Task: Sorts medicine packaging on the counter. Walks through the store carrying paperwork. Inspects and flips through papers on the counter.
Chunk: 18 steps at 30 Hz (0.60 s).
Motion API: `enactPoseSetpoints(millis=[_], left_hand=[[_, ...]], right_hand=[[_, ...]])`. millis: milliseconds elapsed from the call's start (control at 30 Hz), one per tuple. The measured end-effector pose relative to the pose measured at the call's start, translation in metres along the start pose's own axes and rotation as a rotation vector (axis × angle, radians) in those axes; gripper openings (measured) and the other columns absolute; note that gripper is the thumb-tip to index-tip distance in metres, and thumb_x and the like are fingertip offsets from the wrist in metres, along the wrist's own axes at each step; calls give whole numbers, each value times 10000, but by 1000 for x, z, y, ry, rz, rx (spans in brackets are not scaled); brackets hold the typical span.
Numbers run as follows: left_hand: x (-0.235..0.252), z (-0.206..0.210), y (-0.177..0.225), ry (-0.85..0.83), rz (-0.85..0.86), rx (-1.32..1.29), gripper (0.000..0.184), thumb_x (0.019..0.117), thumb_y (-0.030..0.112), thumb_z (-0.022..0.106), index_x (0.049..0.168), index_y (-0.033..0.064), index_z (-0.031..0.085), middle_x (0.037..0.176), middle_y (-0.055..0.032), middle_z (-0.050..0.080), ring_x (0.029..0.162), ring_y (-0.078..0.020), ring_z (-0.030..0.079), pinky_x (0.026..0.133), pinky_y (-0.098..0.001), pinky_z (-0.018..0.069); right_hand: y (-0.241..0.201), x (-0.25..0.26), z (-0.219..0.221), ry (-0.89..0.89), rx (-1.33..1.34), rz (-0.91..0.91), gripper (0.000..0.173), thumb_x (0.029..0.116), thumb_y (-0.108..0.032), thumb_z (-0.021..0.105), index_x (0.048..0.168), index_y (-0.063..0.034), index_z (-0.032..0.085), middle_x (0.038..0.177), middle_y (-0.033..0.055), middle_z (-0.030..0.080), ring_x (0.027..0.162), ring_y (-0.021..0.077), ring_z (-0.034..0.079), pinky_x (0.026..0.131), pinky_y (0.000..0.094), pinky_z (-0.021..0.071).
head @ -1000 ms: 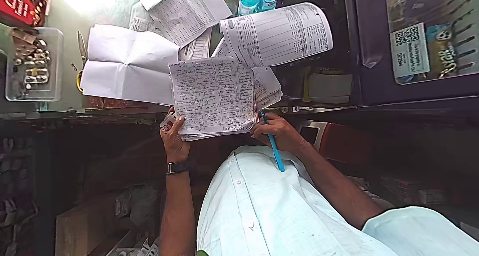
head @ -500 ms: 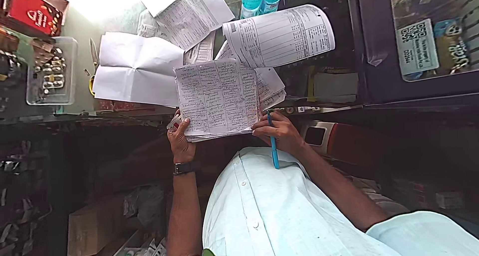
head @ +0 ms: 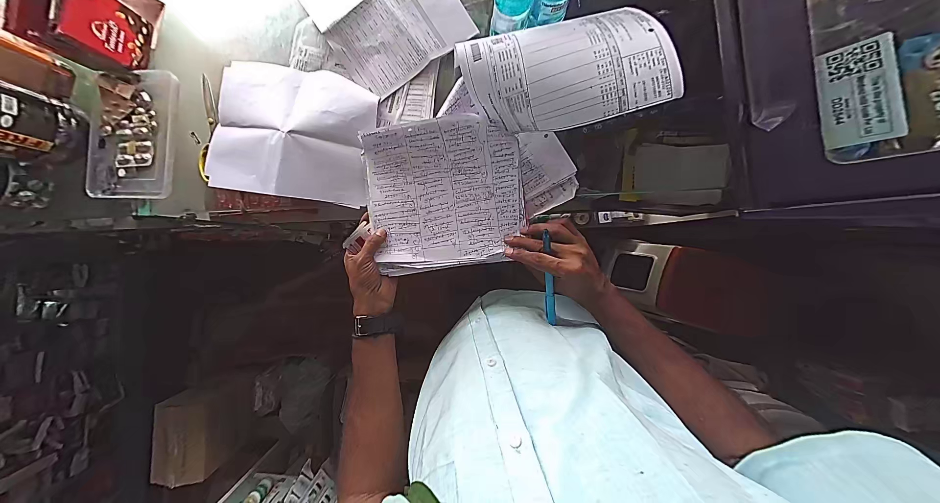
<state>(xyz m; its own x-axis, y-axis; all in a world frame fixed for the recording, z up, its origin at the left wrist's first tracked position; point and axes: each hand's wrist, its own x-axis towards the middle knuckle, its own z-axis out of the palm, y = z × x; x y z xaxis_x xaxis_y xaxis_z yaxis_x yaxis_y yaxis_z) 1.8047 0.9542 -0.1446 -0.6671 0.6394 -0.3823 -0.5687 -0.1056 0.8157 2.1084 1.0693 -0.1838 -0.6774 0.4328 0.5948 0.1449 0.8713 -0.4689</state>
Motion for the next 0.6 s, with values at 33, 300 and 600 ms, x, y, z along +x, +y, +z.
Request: enactPoseSetpoints(millis=[33, 300, 600], left_hand=[[0, 0, 0, 0, 0, -3, 372, 981, -21, 548, 1348, 35, 564, 1118, -158, 715, 968, -251, 732, 838, -460, 625], [-1, 1, -2, 11, -3, 14, 357, 982, -21, 547, 1333, 34, 576, 1088, -144, 723, 942, -240, 737, 824, -453, 630], [-3, 2, -2, 10, -12, 7, 375, 990, -21, 537, 1359, 49, 556, 1102, -142, 720, 952, -242, 736, 825, -453, 629]], right_hand=[[0, -1, 1, 29, 12, -7, 225, 976, -83, 663, 1126, -185, 795, 1183, 5, 758, 1165, 202, 642, 1045, 389, 444], [-4, -3, 3, 174, 124, 29, 115, 938, -50, 676, 878, -116, 749, 1001, 27, 763, 988, 177, 627, 924, 307, 457], [-4, -5, 7, 249, 153, 78, 132, 909, -33, 673, 794, -99, 668, 949, 33, 758, 934, 156, 638, 888, 281, 454]])
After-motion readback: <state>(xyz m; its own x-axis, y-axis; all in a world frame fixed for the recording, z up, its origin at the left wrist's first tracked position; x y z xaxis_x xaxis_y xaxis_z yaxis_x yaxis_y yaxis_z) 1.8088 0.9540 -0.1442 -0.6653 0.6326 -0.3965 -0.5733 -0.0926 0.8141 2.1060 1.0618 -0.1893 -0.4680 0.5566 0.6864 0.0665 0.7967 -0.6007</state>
